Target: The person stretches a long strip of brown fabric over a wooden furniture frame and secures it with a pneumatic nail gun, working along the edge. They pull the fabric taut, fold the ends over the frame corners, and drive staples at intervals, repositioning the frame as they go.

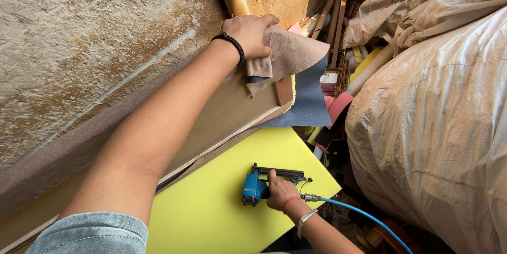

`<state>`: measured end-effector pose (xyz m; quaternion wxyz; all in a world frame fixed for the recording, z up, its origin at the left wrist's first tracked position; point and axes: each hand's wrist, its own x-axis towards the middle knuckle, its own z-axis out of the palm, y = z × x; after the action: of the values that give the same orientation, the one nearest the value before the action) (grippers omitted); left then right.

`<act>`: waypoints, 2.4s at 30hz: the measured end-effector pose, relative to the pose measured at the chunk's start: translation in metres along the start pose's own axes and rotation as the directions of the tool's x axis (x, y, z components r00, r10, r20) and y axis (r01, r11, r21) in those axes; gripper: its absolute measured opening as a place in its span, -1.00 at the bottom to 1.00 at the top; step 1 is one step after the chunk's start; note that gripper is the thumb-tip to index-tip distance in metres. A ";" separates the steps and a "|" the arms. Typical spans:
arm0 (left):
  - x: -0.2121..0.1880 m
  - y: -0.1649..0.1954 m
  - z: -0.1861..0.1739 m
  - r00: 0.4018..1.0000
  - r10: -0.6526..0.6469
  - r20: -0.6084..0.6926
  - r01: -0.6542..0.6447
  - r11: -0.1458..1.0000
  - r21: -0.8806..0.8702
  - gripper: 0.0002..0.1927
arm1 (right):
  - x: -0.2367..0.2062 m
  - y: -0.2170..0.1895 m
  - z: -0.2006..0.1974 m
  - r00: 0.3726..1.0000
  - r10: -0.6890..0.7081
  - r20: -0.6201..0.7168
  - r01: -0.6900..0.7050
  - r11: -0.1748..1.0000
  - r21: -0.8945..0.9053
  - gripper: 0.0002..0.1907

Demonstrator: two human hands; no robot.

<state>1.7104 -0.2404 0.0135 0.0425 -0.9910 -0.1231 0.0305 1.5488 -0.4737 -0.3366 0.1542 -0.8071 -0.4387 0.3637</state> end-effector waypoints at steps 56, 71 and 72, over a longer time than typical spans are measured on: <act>0.012 -0.095 0.038 0.964 0.215 0.156 -0.072 0.778 -0.625 -0.28 | 0.112 -0.111 -0.210 0.712 0.237 -0.661 0.691 -0.405 0.599 -0.70; 0.023 -0.121 0.058 0.956 0.267 0.119 -0.050 0.552 -0.832 -0.41 | 0.068 -0.155 -0.246 0.887 0.015 -0.461 0.311 -0.758 0.574 -0.73; 0.022 -0.121 0.059 0.956 0.272 0.108 -0.064 0.554 -0.830 -0.40 | 0.069 -0.159 -0.247 0.901 0.021 -0.434 0.305 -0.742 0.597 -0.72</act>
<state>1.6987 -0.1138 -0.0349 -0.4378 -0.8945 -0.0314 0.0854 1.6569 -0.3099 -0.1074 0.9022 -0.0836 0.0274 0.4222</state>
